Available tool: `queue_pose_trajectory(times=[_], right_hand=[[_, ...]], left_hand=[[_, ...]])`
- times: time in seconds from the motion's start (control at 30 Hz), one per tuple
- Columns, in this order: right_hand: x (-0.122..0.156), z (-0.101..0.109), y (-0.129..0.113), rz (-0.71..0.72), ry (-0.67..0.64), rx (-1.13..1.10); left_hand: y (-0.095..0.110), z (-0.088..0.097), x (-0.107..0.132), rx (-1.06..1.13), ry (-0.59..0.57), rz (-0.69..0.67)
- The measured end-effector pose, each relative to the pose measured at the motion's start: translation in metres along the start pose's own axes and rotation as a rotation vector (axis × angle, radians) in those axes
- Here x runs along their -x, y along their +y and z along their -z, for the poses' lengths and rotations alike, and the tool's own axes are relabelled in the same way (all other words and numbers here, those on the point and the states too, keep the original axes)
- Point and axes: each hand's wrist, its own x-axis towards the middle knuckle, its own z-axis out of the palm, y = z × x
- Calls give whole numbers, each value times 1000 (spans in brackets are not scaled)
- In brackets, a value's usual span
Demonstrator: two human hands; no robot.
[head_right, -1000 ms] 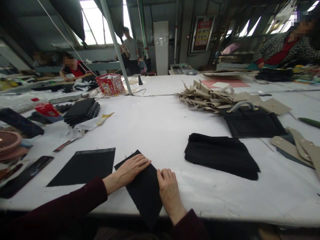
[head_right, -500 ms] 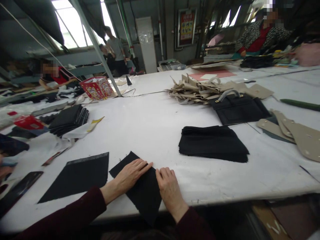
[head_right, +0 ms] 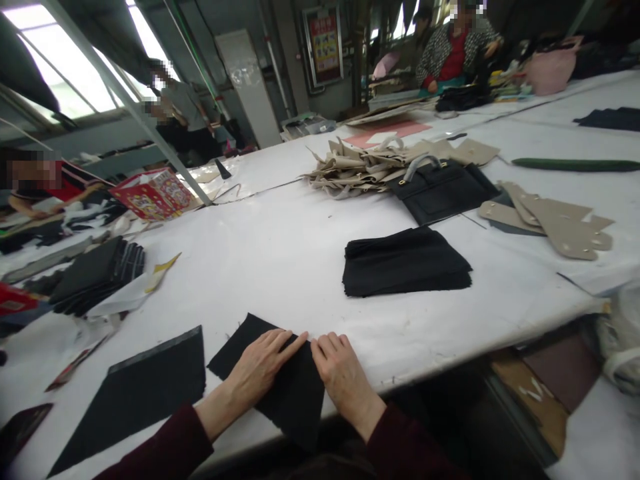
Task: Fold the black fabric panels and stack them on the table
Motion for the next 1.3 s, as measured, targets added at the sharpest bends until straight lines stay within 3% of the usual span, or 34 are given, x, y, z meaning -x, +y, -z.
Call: queue_pose_trajectory(times=[0.77,1.3], right_hand=[[20,17,-7,-100,14,38],[28,16,-8,-159,43,-15]], left_hand=[[12,-11,-8,-13,120,-108],[13,-11,-11,-15,84,-152]])
